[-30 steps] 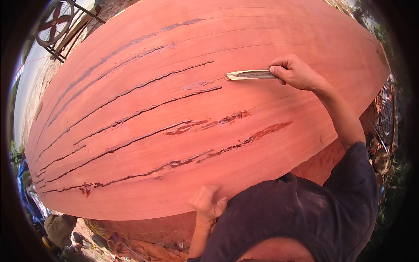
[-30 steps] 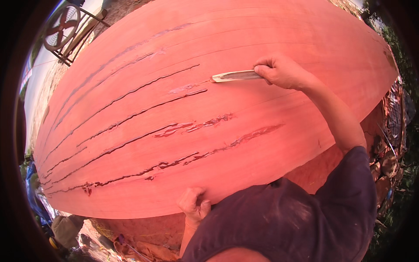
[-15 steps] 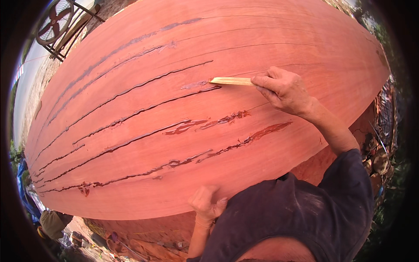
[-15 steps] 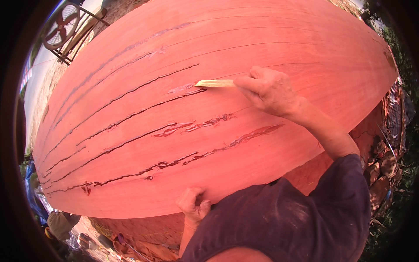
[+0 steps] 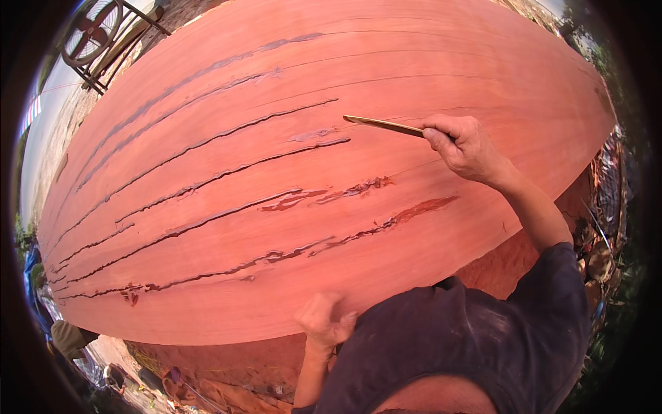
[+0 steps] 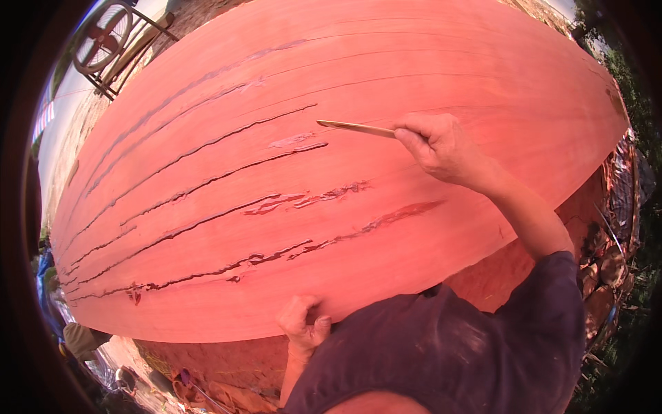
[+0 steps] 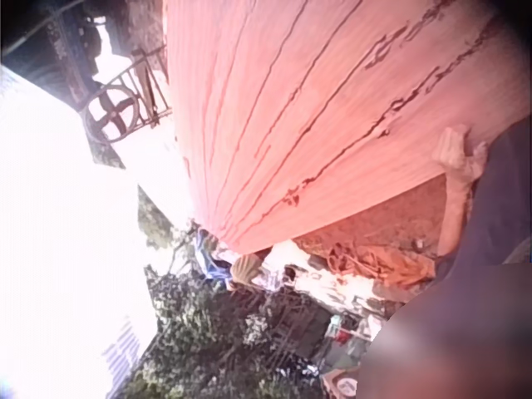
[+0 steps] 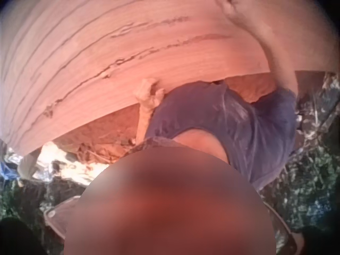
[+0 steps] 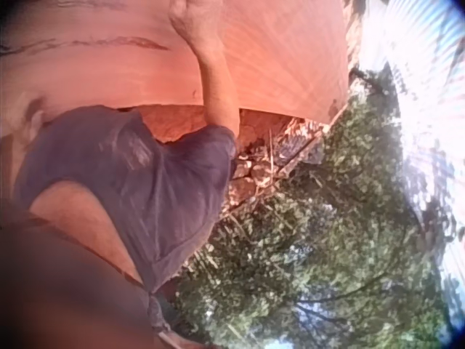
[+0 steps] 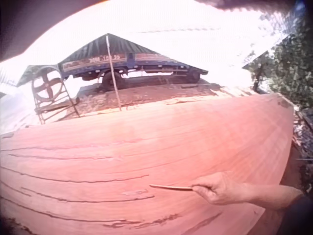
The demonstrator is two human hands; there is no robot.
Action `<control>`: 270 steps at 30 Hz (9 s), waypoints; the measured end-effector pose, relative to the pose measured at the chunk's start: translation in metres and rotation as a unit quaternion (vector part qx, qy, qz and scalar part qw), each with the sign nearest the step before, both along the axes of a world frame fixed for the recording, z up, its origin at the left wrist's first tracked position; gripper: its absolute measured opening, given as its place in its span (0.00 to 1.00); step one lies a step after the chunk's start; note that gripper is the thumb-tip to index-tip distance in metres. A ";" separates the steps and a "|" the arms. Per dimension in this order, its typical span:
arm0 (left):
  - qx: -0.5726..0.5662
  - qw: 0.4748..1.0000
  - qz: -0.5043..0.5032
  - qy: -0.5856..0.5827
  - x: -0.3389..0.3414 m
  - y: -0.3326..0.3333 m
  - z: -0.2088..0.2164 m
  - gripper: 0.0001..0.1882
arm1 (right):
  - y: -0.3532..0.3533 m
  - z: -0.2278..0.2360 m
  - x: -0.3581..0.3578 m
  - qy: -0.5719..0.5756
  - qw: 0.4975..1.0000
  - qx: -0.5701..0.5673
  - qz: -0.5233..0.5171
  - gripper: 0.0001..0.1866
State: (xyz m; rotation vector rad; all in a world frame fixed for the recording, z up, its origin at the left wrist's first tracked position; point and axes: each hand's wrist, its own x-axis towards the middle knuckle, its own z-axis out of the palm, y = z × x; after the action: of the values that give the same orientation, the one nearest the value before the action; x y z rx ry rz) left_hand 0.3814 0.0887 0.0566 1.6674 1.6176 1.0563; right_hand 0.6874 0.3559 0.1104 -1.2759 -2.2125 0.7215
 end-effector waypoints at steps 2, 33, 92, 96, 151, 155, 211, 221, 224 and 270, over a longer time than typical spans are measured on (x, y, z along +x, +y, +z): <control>0.014 1.000 0.000 -0.002 0.000 0.001 0.000 0.30 | 0.007 -0.007 -0.003 0.075 0.971 -0.224 -0.048 0.12; 0.009 1.000 0.008 0.002 0.000 0.001 -0.001 0.29 | 0.052 -0.016 -0.016 -0.134 0.959 0.198 0.150 0.09; 0.016 1.000 0.009 -0.015 0.000 -0.001 0.000 0.20 | -0.033 -0.053 0.076 0.156 0.962 0.001 -0.222 0.12; 0.006 1.000 -0.001 -0.006 -0.002 0.000 0.004 0.20 | -0.047 -0.064 0.100 0.161 0.947 -0.020 -0.278 0.14; 0.230 0.925 0.223 0.203 -0.016 -0.034 -0.023 0.25 | -0.030 -0.123 0.154 0.283 0.922 -0.046 -0.261 0.17; 0.219 0.924 0.230 0.214 -0.015 -0.037 -0.022 0.25 | -0.027 -0.126 0.154 0.286 0.921 -0.047 -0.261 0.17; 0.133 0.848 0.476 0.189 -0.579 -0.203 0.022 0.17 | -0.288 -0.091 -0.331 0.272 0.914 -0.031 -0.299 0.18; 0.092 0.838 0.453 0.290 -0.725 -0.164 0.000 0.16 | -0.285 -0.101 -0.336 0.187 0.880 0.066 -0.433 0.19; 0.075 0.855 0.459 0.231 -0.738 -0.152 -0.017 0.17 | -0.285 -0.102 -0.336 0.151 0.868 0.076 -0.468 0.20; 0.097 0.844 0.498 0.174 -0.735 -0.157 -0.037 0.18 | -0.154 0.040 -0.709 0.115 0.954 -0.269 -0.061 0.14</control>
State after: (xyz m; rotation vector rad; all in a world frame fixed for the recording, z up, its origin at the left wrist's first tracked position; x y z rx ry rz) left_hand -0.3540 -0.0679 0.0191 1.0995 2.8416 1.4601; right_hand -0.0213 0.2018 0.1505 -1.4680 -1.7898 1.4091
